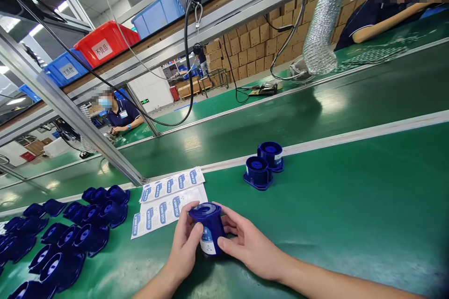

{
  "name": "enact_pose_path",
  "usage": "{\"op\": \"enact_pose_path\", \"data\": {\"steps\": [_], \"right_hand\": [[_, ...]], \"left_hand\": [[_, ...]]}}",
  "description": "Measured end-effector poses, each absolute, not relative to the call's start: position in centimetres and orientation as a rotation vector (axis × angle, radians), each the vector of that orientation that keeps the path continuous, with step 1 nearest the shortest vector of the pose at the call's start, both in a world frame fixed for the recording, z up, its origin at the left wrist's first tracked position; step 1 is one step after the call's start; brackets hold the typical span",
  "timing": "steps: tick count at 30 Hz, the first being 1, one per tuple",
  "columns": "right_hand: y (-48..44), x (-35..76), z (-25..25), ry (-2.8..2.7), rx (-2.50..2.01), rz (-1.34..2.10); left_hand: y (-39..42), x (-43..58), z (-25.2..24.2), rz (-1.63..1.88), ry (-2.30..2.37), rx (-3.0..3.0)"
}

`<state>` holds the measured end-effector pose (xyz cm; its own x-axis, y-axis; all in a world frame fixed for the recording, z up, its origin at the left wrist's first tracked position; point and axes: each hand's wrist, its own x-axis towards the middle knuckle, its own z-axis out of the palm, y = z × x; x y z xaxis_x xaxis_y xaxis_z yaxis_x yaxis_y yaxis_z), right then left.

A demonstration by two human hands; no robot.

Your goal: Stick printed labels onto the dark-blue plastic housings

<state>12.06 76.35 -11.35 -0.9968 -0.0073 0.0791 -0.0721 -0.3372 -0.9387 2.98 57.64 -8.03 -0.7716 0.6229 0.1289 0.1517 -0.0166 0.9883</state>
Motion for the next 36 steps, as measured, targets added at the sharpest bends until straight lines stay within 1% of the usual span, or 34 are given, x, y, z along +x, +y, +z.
{"op": "enact_pose_path", "data": {"steps": [3,8,15,17,19,24,27,29,32,36], "right_hand": [[75.9,12.3,-11.1,-1.843,0.087,2.476],[75.7,12.3,-10.4,-1.921,0.035,2.378],[76.4,12.3,-9.5,-1.974,-0.006,2.429],[76.6,12.3,-9.3,-2.023,-0.026,2.381],[76.8,12.5,-9.2,-2.158,-0.028,2.172],[77.3,12.9,-10.1,-2.572,0.099,1.316],[78.1,12.9,-11.2,-2.501,0.131,0.922],[78.9,12.7,-11.8,-2.395,0.237,0.750],[80.5,12.2,-11.8,-2.326,0.314,0.611],[81.9,11.3,-11.0,-2.210,0.149,0.408]], "left_hand": [[57.8,3.3,-8.5,1.844,1.960,0.834],[57.9,3.9,-8.7,1.791,1.863,0.875],[57.4,3.3,-7.8,1.657,1.759,0.984],[57.4,2.9,-8.1,1.666,1.720,0.940],[57.7,2.5,-8.5,1.716,1.623,0.842],[57.9,2.2,-8.1,1.809,1.407,0.531],[57.7,2.1,-7.6,1.752,1.325,0.364],[57.8,2.1,-7.7,1.687,1.315,0.297],[58.2,2.1,-8.3,1.576,1.587,0.415],[58.1,1.5,-8.0,1.410,2.005,0.650]]}}
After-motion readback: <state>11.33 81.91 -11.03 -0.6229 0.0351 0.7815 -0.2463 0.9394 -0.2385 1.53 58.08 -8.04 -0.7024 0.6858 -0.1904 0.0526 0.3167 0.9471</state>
